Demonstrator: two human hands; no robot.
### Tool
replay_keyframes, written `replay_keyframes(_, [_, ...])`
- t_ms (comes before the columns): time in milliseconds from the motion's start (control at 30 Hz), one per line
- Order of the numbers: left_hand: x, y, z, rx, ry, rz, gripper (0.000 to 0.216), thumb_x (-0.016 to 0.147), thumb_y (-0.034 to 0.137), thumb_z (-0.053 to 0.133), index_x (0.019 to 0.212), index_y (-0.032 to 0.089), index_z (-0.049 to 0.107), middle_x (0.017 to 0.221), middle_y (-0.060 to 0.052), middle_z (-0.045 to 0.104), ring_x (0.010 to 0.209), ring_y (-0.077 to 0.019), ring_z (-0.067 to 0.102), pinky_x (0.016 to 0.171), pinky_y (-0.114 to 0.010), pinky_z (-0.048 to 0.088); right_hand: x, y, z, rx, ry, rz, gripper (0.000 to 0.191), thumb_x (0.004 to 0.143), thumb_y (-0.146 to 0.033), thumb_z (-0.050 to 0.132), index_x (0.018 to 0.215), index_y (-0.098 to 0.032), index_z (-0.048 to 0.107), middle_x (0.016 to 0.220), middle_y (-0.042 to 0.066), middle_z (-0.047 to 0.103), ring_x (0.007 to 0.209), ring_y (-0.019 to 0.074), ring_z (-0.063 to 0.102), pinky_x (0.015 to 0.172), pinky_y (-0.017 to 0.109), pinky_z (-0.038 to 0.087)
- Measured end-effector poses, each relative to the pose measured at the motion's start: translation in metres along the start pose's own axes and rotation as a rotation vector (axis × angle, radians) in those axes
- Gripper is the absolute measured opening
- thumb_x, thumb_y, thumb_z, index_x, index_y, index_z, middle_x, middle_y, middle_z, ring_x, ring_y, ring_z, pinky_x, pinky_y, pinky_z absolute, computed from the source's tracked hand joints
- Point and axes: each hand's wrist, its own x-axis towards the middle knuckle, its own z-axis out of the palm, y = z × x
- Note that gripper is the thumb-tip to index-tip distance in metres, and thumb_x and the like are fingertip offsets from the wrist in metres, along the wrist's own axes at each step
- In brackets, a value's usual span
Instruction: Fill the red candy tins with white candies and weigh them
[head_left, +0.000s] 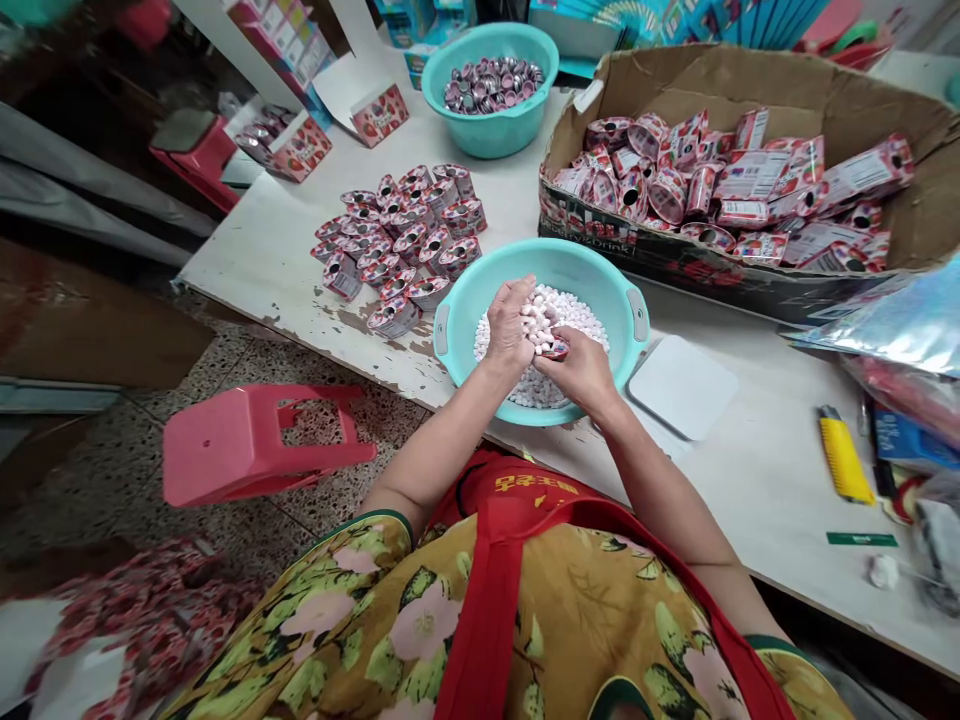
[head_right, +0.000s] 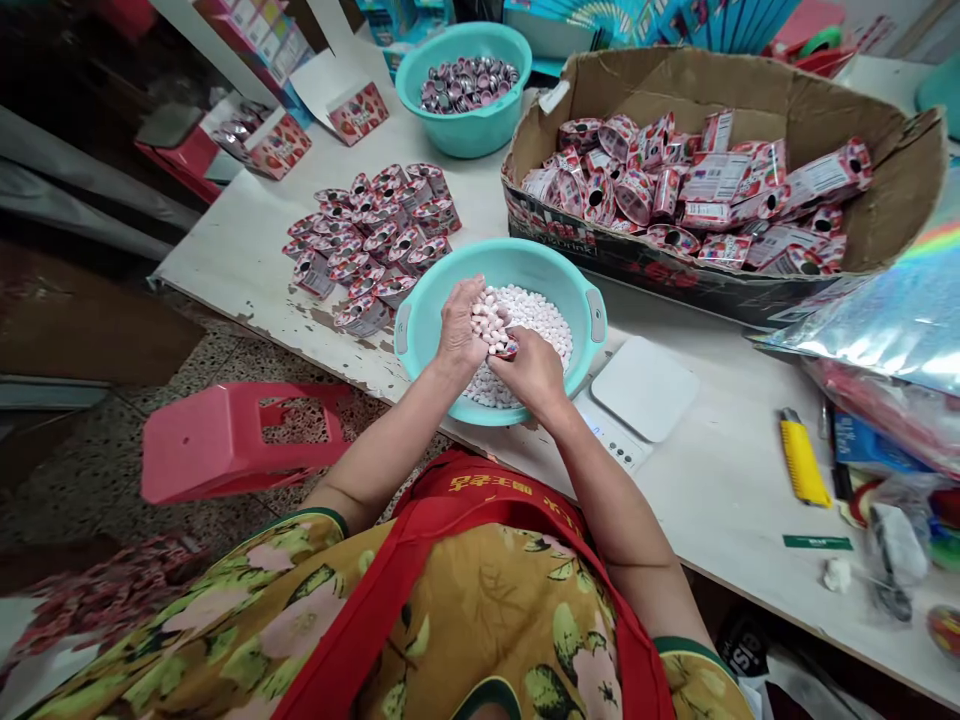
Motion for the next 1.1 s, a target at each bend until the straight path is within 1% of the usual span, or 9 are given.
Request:
replay_keyframes(67, [0.003,-0.001,-0.001,0.028,0.025,-0.018,0.036,0.075,0.042,0.081,0.088,0.02,0.055,0.069,0.006,0.055,0.054,-0.0089,0.057,0.057,-0.022,0.05,0.002,-0.001,-0.001,-0.015,-0.016,-0.018,0.029,0.075,-0.029,0.065,0.102,-0.021,0.073,0.098,0.005,0.074,0.09,0.0246,0.066,0.078,0.032,0.046])
replay_keyframes(233, [0.006,0.001,-0.001,0.068,0.02,-0.086,0.026,0.075,0.027,0.073,0.09,0.02,0.053,0.07,0.004,0.061,0.053,-0.0095,0.058,0.052,-0.02,0.046,0.005,-0.001,-0.004,0.005,-0.03,-0.002,0.022,0.072,-0.032,0.066,0.09,-0.02,0.071,0.084,0.003,0.071,0.077,0.0208,0.061,0.069,0.028,0.042])
replay_keyframes(333, [0.006,0.003,0.002,0.029,0.02,-0.074,0.019,0.078,0.025,0.067,0.087,0.02,0.052,0.066,0.006,0.054,0.051,-0.0085,0.055,0.052,-0.021,0.046,0.006,-0.002,-0.003,0.036,-0.037,0.003,0.02,0.073,-0.035,0.067,0.086,-0.021,0.069,0.077,0.001,0.069,0.072,0.0195,0.059,0.067,0.028,0.042])
replay_keyframes(467, [0.006,0.004,0.007,0.093,0.051,-0.021,0.027,0.081,0.032,0.072,0.08,0.021,0.047,0.063,0.008,0.046,0.049,-0.0069,0.049,0.055,-0.022,0.047,0.004,-0.005,-0.004,0.03,-0.022,-0.017,0.026,0.073,-0.036,0.068,0.094,-0.022,0.071,0.088,0.003,0.073,0.081,0.0231,0.064,0.074,0.031,0.047])
replay_keyframes(567, [0.004,0.003,0.009,0.164,0.048,-0.006,0.031,0.08,0.036,0.077,0.085,0.021,0.051,0.068,0.007,0.052,0.056,-0.0086,0.056,0.06,-0.023,0.051,0.004,-0.005,-0.008,0.024,0.024,-0.032,0.034,0.073,-0.035,0.069,0.104,-0.022,0.073,0.1,0.005,0.074,0.09,0.0261,0.066,0.08,0.035,0.049])
replay_keyframes(633, [0.003,0.001,0.01,0.182,0.045,-0.01,0.031,0.08,0.038,0.079,0.09,0.021,0.055,0.072,0.005,0.058,0.062,-0.0098,0.061,0.062,-0.023,0.052,0.004,-0.005,-0.01,0.023,0.011,-0.039,0.03,0.074,-0.035,0.069,0.1,-0.021,0.073,0.096,0.005,0.074,0.088,0.0261,0.066,0.081,0.036,0.05])
replay_keyframes(733, [0.002,0.001,0.012,0.188,0.042,-0.009,0.034,0.079,0.042,0.081,0.09,0.021,0.057,0.068,0.006,0.056,0.059,-0.0093,0.059,0.06,-0.022,0.052,0.005,-0.002,-0.013,0.045,-0.002,-0.029,0.026,0.073,-0.035,0.068,0.094,-0.02,0.073,0.092,0.005,0.074,0.085,0.0255,0.066,0.081,0.036,0.051])
replay_keyframes(1000, [-0.002,0.005,0.021,0.234,-0.004,-0.022,0.041,0.081,0.056,0.078,0.088,0.022,0.056,0.06,0.007,0.049,0.05,-0.0083,0.052,0.049,-0.02,0.045,0.005,0.006,-0.014,0.176,0.044,-0.047,0.04,0.071,-0.033,0.071,0.11,-0.022,0.074,0.108,0.005,0.076,0.099,0.0276,0.069,0.092,0.041,0.053])
replay_keyframes(1100, [-0.004,0.004,0.025,0.248,-0.023,-0.019,0.043,0.081,0.058,0.077,0.086,0.022,0.055,0.059,0.007,0.046,0.048,-0.0078,0.05,0.046,-0.019,0.041,0.004,0.007,-0.015,0.17,0.032,-0.042,0.038,0.072,-0.034,0.07,0.107,-0.02,0.075,0.104,0.005,0.076,0.097,0.0277,0.069,0.09,0.042,0.053])
